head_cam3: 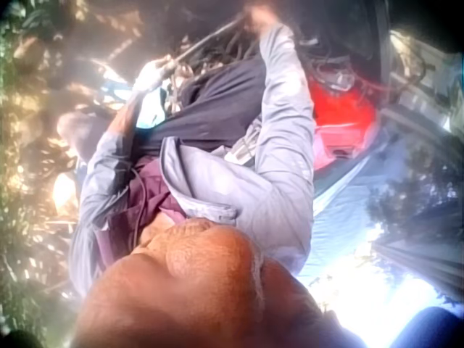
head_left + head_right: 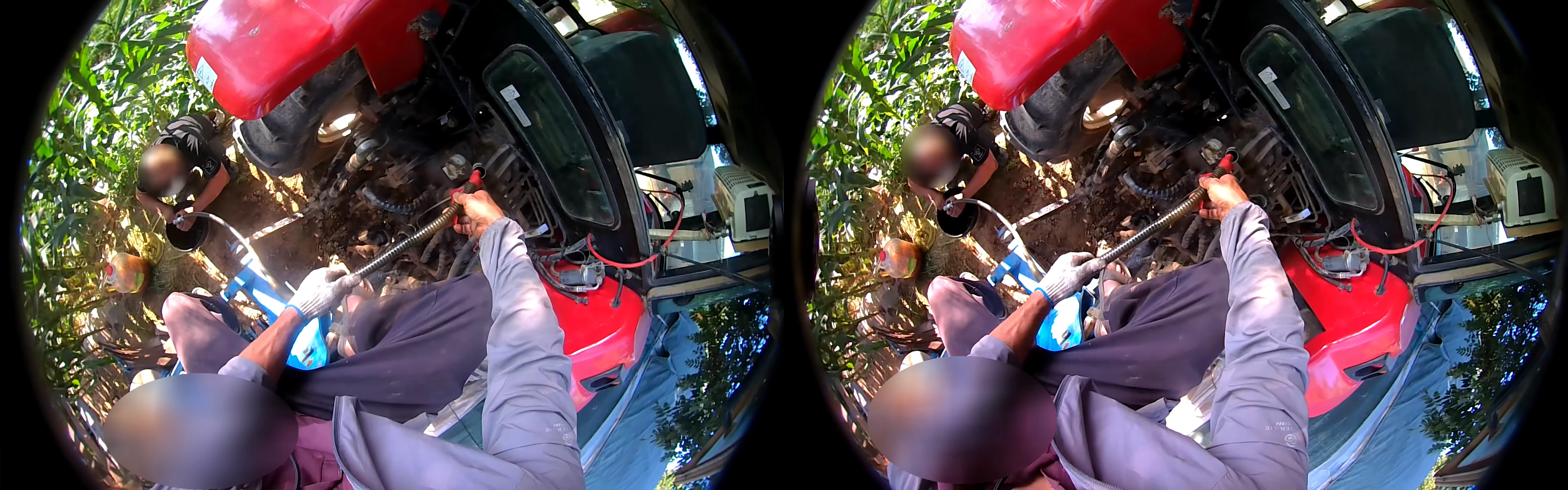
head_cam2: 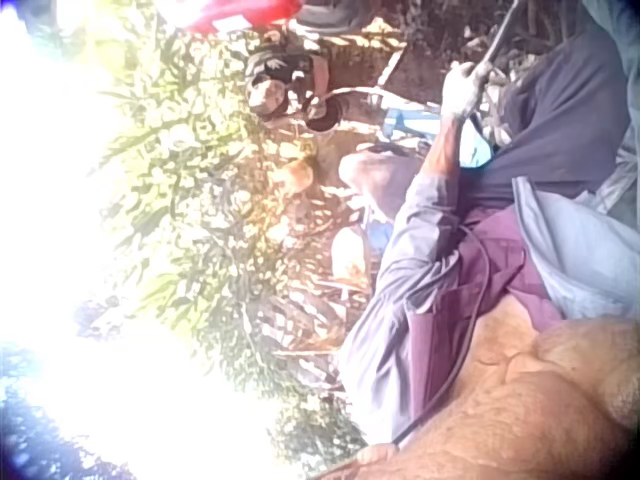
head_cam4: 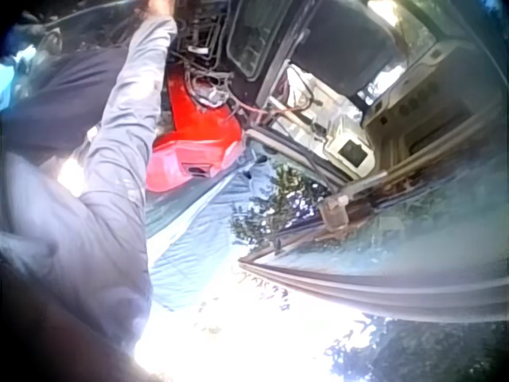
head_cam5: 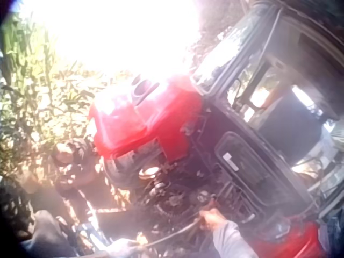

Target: The person sits on a red tractor in a field and uses a flexible hose to flush a specific component within the engine bay. The camera wearer manipulates the hose with both hands, directing it into the machinery.

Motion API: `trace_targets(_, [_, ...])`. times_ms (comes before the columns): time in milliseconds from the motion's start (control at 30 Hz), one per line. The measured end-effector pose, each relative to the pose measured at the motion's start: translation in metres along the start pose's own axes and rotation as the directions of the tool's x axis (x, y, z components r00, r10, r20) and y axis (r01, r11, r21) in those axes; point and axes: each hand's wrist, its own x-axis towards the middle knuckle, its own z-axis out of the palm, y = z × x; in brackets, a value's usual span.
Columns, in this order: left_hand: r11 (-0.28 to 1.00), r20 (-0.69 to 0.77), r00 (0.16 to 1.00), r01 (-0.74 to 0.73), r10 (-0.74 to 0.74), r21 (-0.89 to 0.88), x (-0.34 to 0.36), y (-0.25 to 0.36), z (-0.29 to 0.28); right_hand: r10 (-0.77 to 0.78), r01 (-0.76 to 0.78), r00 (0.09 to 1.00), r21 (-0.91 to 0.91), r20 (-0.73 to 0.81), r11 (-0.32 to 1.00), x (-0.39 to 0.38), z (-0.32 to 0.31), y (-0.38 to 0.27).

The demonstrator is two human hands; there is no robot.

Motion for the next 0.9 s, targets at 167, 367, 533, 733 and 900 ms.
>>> trace_targets(167, [0.999,-0.034,0.998,-0.044,0.045,0.022,0.002,-0.010,0.007,-0.003,0.000,0.999,-0.081,-0.036,0.997,0.005,-0.001,0.002])
trace_targets(367, [0.996,-0.011,1.000,-0.023,0.022,-0.082,0.002,-0.010,0.001,-0.023,0.024,0.997,0.024,-0.076,0.999,-0.009,0.013,-0.007])
trace_targets(533, [0.999,-0.035,0.999,-0.041,0.041,0.000,0.001,0.000,0.001,-0.029,0.030,0.996,0.004,-0.090,1.000,-0.007,0.006,-0.004])
trace_targets(733, [1.000,-0.025,1.000,0.003,-0.002,0.025,0.004,-0.001,0.003,-0.027,0.027,0.995,-0.008,-0.093,1.000,-0.004,0.004,-0.001])
trace_targets(900, [0.999,-0.024,1.000,-0.014,0.015,0.041,0.008,-0.010,0.001,-0.025,0.024,0.996,-0.014,-0.086,1.000,-0.005,0.006,-0.003])
